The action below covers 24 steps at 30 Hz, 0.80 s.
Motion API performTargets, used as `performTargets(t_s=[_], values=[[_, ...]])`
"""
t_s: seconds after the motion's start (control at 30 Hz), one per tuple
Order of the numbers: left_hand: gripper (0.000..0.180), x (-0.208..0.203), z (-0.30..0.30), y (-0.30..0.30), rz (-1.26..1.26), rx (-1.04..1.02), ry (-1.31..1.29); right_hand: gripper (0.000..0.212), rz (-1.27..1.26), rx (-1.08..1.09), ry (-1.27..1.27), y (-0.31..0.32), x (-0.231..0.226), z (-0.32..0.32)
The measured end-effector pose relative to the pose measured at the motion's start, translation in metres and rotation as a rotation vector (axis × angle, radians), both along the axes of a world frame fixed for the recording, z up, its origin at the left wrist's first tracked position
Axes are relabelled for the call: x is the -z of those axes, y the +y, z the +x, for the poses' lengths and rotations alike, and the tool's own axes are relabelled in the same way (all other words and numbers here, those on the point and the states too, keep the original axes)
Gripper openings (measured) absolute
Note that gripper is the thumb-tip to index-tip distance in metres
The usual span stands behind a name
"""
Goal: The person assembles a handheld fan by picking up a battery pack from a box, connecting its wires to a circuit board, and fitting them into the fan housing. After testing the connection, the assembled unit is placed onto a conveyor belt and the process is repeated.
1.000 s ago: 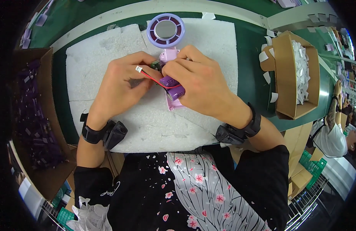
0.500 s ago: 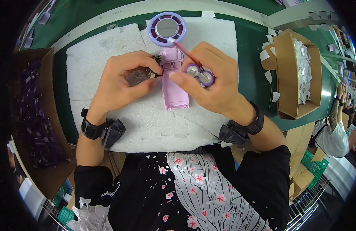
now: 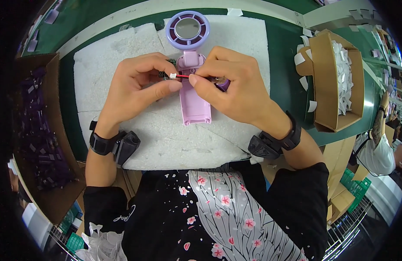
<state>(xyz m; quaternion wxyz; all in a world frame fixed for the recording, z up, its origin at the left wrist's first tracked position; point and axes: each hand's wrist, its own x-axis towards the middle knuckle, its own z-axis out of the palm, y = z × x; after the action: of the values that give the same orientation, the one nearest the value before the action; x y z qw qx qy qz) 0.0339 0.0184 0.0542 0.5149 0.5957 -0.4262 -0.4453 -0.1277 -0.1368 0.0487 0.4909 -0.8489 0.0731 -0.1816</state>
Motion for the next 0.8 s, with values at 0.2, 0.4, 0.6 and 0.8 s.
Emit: performTargets(t_s=[0.2,0.4,0.6,0.8], values=[[0.017,0.002,-0.002,-0.001,-0.011,-0.063,-0.049,0.006,-0.082,-0.031,0.023,0.002,-0.004,0.003],[0.015,0.000,0.001,-0.001,0.060,-0.051,0.141,0.008,-0.044,0.020,0.009,0.005,0.000,0.004],[0.024,-0.006,0.008,-0.001,0.121,-0.019,0.219,0.008,0.074,-0.005,0.075,-0.001,0.001,0.004],[0.030,0.003,0.012,-0.002,0.087,-0.022,0.149,0.008,0.015,-0.051,0.051,-0.002,0.001,0.003]])
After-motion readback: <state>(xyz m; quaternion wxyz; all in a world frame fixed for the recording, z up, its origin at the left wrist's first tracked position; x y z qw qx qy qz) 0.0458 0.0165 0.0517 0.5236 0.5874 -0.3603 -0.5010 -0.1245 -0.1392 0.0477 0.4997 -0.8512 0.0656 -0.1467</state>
